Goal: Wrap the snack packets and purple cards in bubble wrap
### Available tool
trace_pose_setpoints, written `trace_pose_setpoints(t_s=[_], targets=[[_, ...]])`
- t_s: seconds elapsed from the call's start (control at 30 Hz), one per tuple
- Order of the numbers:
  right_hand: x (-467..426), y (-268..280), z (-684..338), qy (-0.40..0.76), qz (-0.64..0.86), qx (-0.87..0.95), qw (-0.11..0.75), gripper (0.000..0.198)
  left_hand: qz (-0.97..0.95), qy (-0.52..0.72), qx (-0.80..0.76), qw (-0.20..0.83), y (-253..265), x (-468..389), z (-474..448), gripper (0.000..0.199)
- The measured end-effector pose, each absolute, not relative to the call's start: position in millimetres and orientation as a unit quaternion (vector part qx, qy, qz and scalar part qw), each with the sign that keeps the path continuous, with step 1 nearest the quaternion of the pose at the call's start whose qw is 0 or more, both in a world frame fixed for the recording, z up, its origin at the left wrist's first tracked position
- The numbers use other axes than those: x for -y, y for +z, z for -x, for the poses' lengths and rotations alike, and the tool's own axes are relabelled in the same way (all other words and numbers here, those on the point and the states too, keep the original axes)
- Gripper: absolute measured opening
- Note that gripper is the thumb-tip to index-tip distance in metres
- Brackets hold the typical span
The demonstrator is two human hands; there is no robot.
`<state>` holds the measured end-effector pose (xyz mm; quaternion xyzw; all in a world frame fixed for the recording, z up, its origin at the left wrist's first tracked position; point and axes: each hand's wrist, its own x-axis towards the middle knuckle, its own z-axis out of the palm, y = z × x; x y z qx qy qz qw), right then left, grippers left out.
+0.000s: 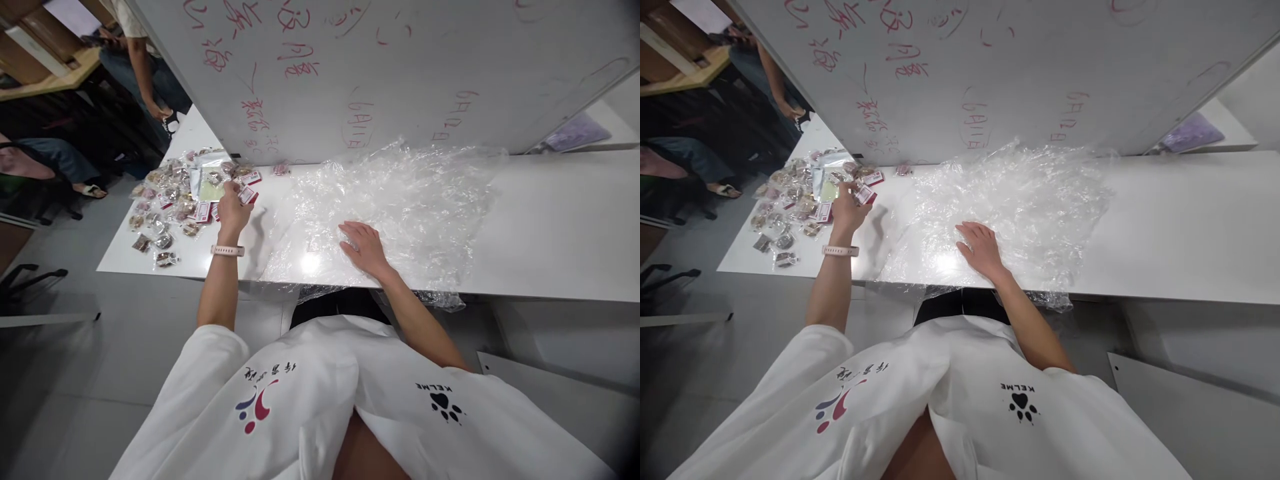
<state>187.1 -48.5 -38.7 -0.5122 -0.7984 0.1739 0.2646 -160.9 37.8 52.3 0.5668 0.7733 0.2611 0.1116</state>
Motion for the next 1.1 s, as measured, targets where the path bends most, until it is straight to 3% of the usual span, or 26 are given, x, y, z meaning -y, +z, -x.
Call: trace_pose_setpoints(t_s=[0.1, 0.2, 0.3, 0.4, 0.47, 0.57, 0.63, 0.73, 0.87, 0.97, 1.1], targets=[[47.9, -38.2, -188.8, 0.194, 0.512, 0.787, 0.285, 0.048, -0.663, 0.314, -0.659, 0.165, 66.8, 11.6, 120.0, 0.057], [47.7, -39.1, -192.6, 0.212, 0.506, 0.782, 0.296, 0.049, -0.764, 0.249, -0.551, 0.225, 53.3, 48.9, 63.7, 0.048], [47.2, -42.5, -196.7, 0.21, 0.494, 0.79, 0.297, 0.048, -0.811, 0.154, -0.525, 0.209, 27.1, 67.5, 23.3, 0.037], [47.1, -45.0, -199.3, 0.206, 0.485, 0.795, 0.301, 0.047, -0.818, 0.185, -0.516, 0.177, 17.2, 84.1, 22.3, 0.043], [48.6, -43.0, -199.8, 0.205, 0.49, 0.788, 0.312, 0.047, -0.771, 0.276, -0.559, 0.133, 19.0, 104.6, 41.5, 0.048], [54.9, -32.0, -196.0, 0.182, 0.502, 0.771, 0.346, 0.044, -0.563, 0.425, -0.708, 0.035, 12.7, 150.7, 80.2, 0.037], [61.4, -22.3, -189.0, 0.169, 0.484, 0.784, 0.351, 0.04, -0.413, 0.453, -0.789, 0.041, -3.7, 182.9, 101.2, 0.038], [70.3, -13.9, -174.0, 0.183, 0.423, 0.831, 0.312, 0.035, -0.294, 0.426, -0.82, 0.244, -31.6, 216.6, 118.5, 0.042], [73.4, -23.0, -161.5, 0.207, 0.392, 0.857, 0.263, 0.035, -0.282, 0.36, -0.65, 0.607, -26.2, 225.5, 121.2, 0.043], [70.3, -35.3, -162.1, 0.217, 0.386, 0.855, 0.27, 0.037, -0.372, 0.409, -0.491, 0.673, 13.6, 206.5, 110.5, 0.043], [64.4, -44.6, -164.3, 0.233, 0.376, 0.847, 0.293, 0.04, -0.48, 0.468, -0.367, 0.645, 58.1, 145.7, 76.7, 0.039]])
